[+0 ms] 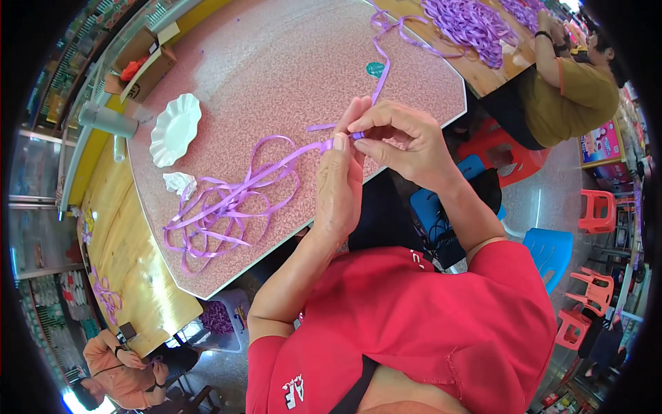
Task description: Connect individual purple plastic loops together to form a long garland or chain.
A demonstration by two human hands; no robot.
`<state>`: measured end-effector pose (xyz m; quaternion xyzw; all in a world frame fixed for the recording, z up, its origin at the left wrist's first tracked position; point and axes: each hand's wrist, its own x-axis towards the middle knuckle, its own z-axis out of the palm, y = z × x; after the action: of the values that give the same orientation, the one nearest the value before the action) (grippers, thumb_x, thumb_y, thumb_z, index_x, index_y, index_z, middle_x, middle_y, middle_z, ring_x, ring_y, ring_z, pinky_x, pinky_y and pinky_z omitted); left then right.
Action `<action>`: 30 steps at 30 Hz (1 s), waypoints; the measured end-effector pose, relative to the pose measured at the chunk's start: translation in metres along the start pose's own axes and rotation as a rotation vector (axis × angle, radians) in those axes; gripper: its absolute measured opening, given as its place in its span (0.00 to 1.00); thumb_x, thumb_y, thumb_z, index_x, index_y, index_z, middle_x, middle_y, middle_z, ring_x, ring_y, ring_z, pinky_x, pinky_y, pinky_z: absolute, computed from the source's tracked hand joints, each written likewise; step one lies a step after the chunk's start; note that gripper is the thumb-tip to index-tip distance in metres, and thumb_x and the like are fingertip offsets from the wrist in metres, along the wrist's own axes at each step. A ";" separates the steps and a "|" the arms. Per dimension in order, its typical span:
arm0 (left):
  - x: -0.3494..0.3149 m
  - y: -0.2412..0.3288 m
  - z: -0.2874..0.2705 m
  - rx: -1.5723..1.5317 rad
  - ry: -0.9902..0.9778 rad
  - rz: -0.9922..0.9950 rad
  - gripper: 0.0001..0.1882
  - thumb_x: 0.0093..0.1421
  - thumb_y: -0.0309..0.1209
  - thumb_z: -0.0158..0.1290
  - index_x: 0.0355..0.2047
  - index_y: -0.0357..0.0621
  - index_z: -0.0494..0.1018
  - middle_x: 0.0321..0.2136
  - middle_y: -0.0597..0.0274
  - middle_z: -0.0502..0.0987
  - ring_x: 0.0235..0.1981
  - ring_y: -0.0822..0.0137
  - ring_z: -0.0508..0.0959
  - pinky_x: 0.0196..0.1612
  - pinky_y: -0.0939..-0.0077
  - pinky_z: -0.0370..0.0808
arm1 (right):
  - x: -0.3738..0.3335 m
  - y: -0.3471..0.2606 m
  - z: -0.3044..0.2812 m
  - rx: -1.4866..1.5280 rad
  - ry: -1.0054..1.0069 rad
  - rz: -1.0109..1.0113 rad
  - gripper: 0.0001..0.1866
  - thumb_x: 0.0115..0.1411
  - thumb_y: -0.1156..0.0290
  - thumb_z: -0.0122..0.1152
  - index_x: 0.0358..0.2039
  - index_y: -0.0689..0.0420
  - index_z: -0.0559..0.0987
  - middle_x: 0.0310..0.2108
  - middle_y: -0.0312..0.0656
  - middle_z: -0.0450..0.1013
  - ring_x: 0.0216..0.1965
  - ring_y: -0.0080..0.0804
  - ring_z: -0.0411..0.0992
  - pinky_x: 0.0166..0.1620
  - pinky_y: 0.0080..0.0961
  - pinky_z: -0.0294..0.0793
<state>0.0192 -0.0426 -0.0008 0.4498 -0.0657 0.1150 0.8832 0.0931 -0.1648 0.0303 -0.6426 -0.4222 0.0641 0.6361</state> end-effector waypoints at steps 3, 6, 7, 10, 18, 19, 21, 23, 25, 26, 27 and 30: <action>-0.002 0.002 0.006 -0.059 0.028 0.006 0.30 0.74 0.42 0.31 0.69 0.35 0.49 0.68 0.49 0.54 0.70 0.59 0.53 0.71 0.65 0.48 | -0.002 0.006 0.012 0.147 0.059 -0.002 0.13 0.56 0.85 0.63 0.43 0.65 0.79 0.41 0.41 0.73 0.42 0.25 0.74 0.42 0.20 0.76; -0.002 0.004 0.006 -0.106 0.062 0.017 0.30 0.73 0.43 0.32 0.69 0.37 0.50 0.67 0.50 0.56 0.68 0.59 0.57 0.70 0.65 0.51 | -0.004 0.018 0.023 0.226 0.117 -0.028 0.12 0.57 0.85 0.63 0.42 0.65 0.79 0.42 0.43 0.73 0.41 0.26 0.74 0.42 0.21 0.75; -0.003 0.006 0.004 -0.103 0.068 0.022 0.30 0.73 0.43 0.32 0.69 0.37 0.50 0.67 0.50 0.56 0.68 0.59 0.57 0.70 0.65 0.51 | -0.003 0.020 0.026 0.261 0.134 -0.059 0.11 0.57 0.85 0.63 0.42 0.65 0.79 0.41 0.44 0.73 0.40 0.27 0.74 0.41 0.21 0.75; -0.006 0.019 -0.013 -0.178 0.132 0.053 0.28 0.73 0.43 0.34 0.68 0.42 0.53 0.66 0.47 0.58 0.67 0.56 0.60 0.69 0.60 0.55 | -0.004 0.023 0.020 0.467 0.179 -0.034 0.09 0.60 0.82 0.59 0.41 0.65 0.79 0.41 0.46 0.74 0.38 0.29 0.74 0.40 0.22 0.74; -0.013 0.075 -0.103 -0.074 0.399 0.263 0.26 0.73 0.42 0.35 0.64 0.38 0.59 0.61 0.48 0.66 0.62 0.53 0.67 0.65 0.59 0.63 | -0.018 0.088 -0.096 0.890 0.384 0.082 0.12 0.67 0.73 0.52 0.48 0.61 0.77 0.57 0.53 0.70 0.61 0.47 0.66 0.63 0.47 0.65; -0.015 0.080 -0.113 -0.066 0.446 0.282 0.26 0.73 0.41 0.36 0.64 0.38 0.60 0.61 0.47 0.67 0.62 0.53 0.67 0.64 0.59 0.63 | -0.024 0.098 -0.113 0.925 0.403 0.103 0.13 0.68 0.73 0.51 0.50 0.63 0.76 0.58 0.55 0.68 0.63 0.47 0.64 0.66 0.48 0.62; -0.022 0.091 -0.138 -0.041 0.522 0.337 0.25 0.72 0.41 0.36 0.62 0.35 0.61 0.60 0.47 0.68 0.60 0.53 0.69 0.63 0.59 0.65 | -0.015 0.094 -0.115 0.925 0.893 0.310 0.15 0.68 0.74 0.50 0.52 0.69 0.72 0.59 0.57 0.67 0.64 0.49 0.62 0.69 0.51 0.57; -0.024 0.098 -0.153 -0.021 0.548 0.376 0.26 0.72 0.41 0.36 0.62 0.34 0.61 0.59 0.46 0.69 0.59 0.53 0.70 0.62 0.59 0.66 | -0.025 0.112 -0.144 0.884 0.990 0.309 0.16 0.68 0.75 0.50 0.53 0.70 0.71 0.57 0.55 0.69 0.62 0.45 0.65 0.68 0.50 0.58; -0.027 0.105 -0.160 -0.003 0.569 0.410 0.26 0.72 0.41 0.36 0.61 0.33 0.61 0.58 0.46 0.69 0.59 0.53 0.71 0.62 0.59 0.67 | -0.050 0.149 -0.189 0.977 0.861 0.279 0.15 0.67 0.75 0.51 0.51 0.69 0.72 0.54 0.53 0.72 0.59 0.44 0.68 0.66 0.48 0.62; -0.028 0.107 -0.162 0.009 0.579 0.417 0.26 0.72 0.40 0.36 0.61 0.32 0.62 0.57 0.46 0.70 0.58 0.53 0.72 0.61 0.60 0.68 | -0.061 0.167 -0.208 1.039 0.766 0.255 0.14 0.67 0.74 0.52 0.50 0.67 0.73 0.53 0.53 0.73 0.57 0.43 0.70 0.65 0.48 0.64; -0.030 0.108 -0.164 0.021 0.590 0.420 0.25 0.72 0.40 0.36 0.60 0.32 0.62 0.56 0.46 0.71 0.57 0.53 0.73 0.60 0.60 0.69 | -0.064 0.173 -0.214 1.045 0.755 0.261 0.14 0.67 0.74 0.52 0.50 0.67 0.73 0.53 0.53 0.73 0.57 0.43 0.70 0.65 0.48 0.64; -0.034 0.110 -0.156 0.070 0.543 0.425 0.25 0.73 0.39 0.35 0.60 0.30 0.62 0.54 0.45 0.72 0.55 0.53 0.74 0.60 0.60 0.70 | -0.061 0.177 -0.218 0.971 0.916 0.289 0.14 0.67 0.74 0.53 0.50 0.68 0.73 0.50 0.50 0.75 0.54 0.42 0.72 0.63 0.47 0.66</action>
<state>-0.0400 0.1415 -0.0143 0.4091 0.0835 0.4143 0.8087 0.2713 -0.3396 -0.1118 -0.2966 0.0563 0.0519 0.9519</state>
